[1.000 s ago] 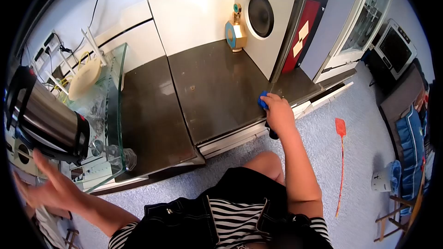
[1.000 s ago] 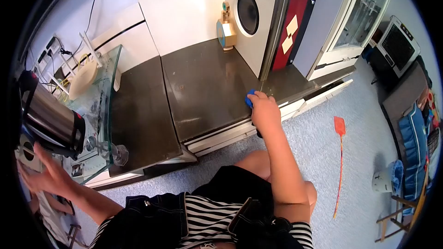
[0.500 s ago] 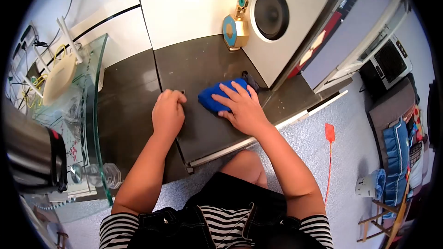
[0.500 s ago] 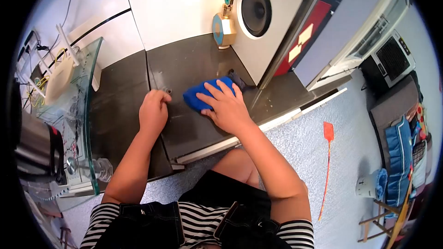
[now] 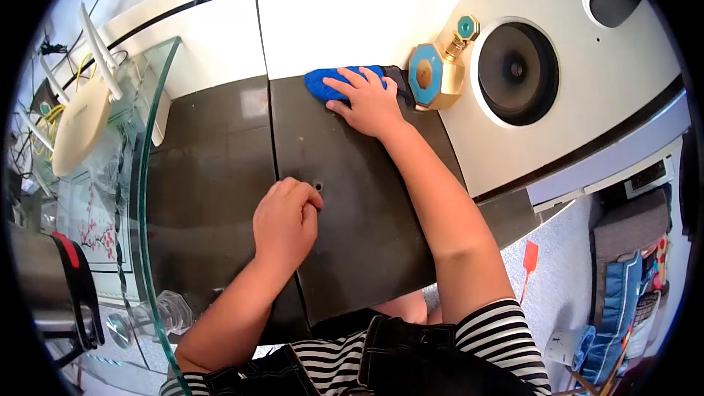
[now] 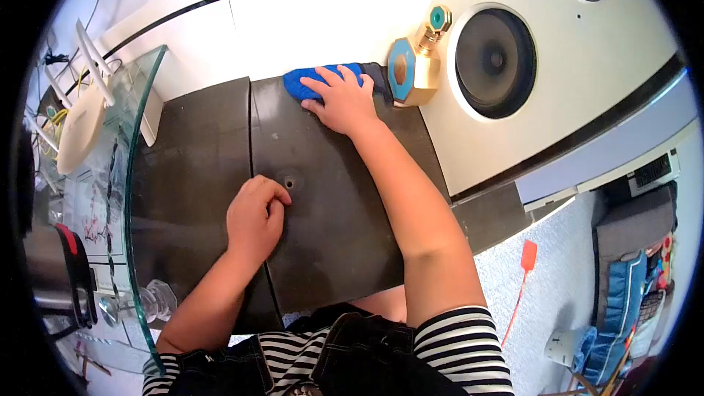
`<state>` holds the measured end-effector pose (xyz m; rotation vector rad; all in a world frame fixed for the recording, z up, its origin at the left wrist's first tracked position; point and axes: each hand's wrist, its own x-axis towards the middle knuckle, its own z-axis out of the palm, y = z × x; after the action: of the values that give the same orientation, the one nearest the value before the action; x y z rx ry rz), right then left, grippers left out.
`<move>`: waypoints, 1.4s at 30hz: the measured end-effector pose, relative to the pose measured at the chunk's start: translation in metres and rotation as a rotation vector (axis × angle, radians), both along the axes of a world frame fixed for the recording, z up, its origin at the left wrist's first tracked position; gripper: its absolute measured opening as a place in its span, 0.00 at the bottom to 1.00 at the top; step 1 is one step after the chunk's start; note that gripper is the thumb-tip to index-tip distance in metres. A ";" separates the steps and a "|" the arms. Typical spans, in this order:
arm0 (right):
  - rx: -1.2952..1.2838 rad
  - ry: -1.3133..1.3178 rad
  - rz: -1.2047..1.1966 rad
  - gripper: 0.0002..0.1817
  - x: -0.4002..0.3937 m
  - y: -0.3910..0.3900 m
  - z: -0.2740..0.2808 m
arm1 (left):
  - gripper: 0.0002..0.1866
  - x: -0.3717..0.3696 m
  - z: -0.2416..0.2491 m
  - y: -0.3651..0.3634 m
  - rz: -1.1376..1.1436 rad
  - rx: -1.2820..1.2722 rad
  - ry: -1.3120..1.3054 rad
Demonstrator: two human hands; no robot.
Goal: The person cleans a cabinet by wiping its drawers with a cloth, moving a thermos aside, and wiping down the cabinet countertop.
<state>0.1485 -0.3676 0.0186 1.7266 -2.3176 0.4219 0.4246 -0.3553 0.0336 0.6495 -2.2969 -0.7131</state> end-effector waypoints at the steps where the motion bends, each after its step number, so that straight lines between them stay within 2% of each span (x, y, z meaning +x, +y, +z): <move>1: 0.006 -0.001 0.004 0.28 0.003 0.004 0.001 | 0.06 0.000 -0.001 0.001 -0.001 0.005 0.009; 3: 0.011 0.014 0.005 0.29 0.013 0.020 0.007 | 0.05 0.000 -0.004 0.000 -0.002 -0.004 0.046; 7: 0.049 -0.047 0.146 0.33 0.068 0.101 0.018 | 0.05 -0.001 -0.006 0.002 0.020 0.071 0.092; 9: 0.125 -0.096 0.235 0.33 0.084 0.140 0.042 | 0.05 -0.005 -0.006 0.002 0.039 0.058 0.093; 11: -0.127 -0.296 0.163 0.36 0.058 0.138 0.074 | 0.06 -0.004 -0.012 0.001 0.025 0.048 0.100; 13: -0.595 -0.062 -0.266 0.41 0.017 0.125 0.071 | 0.05 -0.004 -0.013 0.001 0.032 0.068 0.105; 15: -0.514 0.148 -0.486 0.47 -0.034 0.103 0.071 | 0.05 -0.004 -0.013 -0.001 0.066 0.079 0.110; 17: -0.363 0.165 -0.696 0.51 -0.037 0.080 0.080 | 0.05 -0.003 -0.014 -0.002 0.017 0.081 0.128; 19: -0.314 0.139 -0.871 0.52 -0.014 0.064 0.095 | 0.05 -0.002 -0.013 -0.001 0.034 0.090 0.125; 20: -0.332 0.144 -0.885 0.52 -0.016 0.061 0.094 | 0.05 -0.003 -0.013 -0.001 0.021 0.096 0.120; 23: -0.494 0.292 -0.725 0.48 -0.034 0.064 0.058 | 0.05 -0.004 -0.018 -0.001 0.001 0.043 0.174; 27: -0.546 0.311 -0.577 0.45 -0.013 0.069 0.052 | 0.05 -0.005 -0.017 0.002 0.000 0.038 0.199; 29: -0.541 0.225 -0.420 0.42 -0.001 0.072 0.055 | 0.05 -0.004 -0.018 0.002 -0.001 0.042 0.201; 31: -0.568 0.140 -0.437 0.41 0.007 0.067 0.060 | 0.05 -0.005 -0.017 0.002 0.003 0.047 0.212; 33: -0.309 -0.094 -0.643 0.35 0.015 0.065 0.073 | 0.05 -0.004 -0.017 0.002 -0.005 0.065 0.214; 37: -0.409 -0.239 -0.560 0.29 0.021 0.061 0.092 | 0.05 -0.005 -0.018 0.002 0.005 0.069 0.203; 39: -0.527 -0.587 -0.245 0.26 0.046 0.057 0.106 | 0.05 -0.004 -0.018 0.003 -0.006 0.067 0.183; 42: -0.604 -0.852 0.163 0.27 0.116 0.029 0.138 | 0.06 -0.006 -0.019 0.003 -0.002 0.052 0.205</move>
<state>0.2643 -0.3381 0.1562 1.5709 -2.0978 1.9663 0.4188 -0.3526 0.0141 0.5696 -2.0978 -0.8048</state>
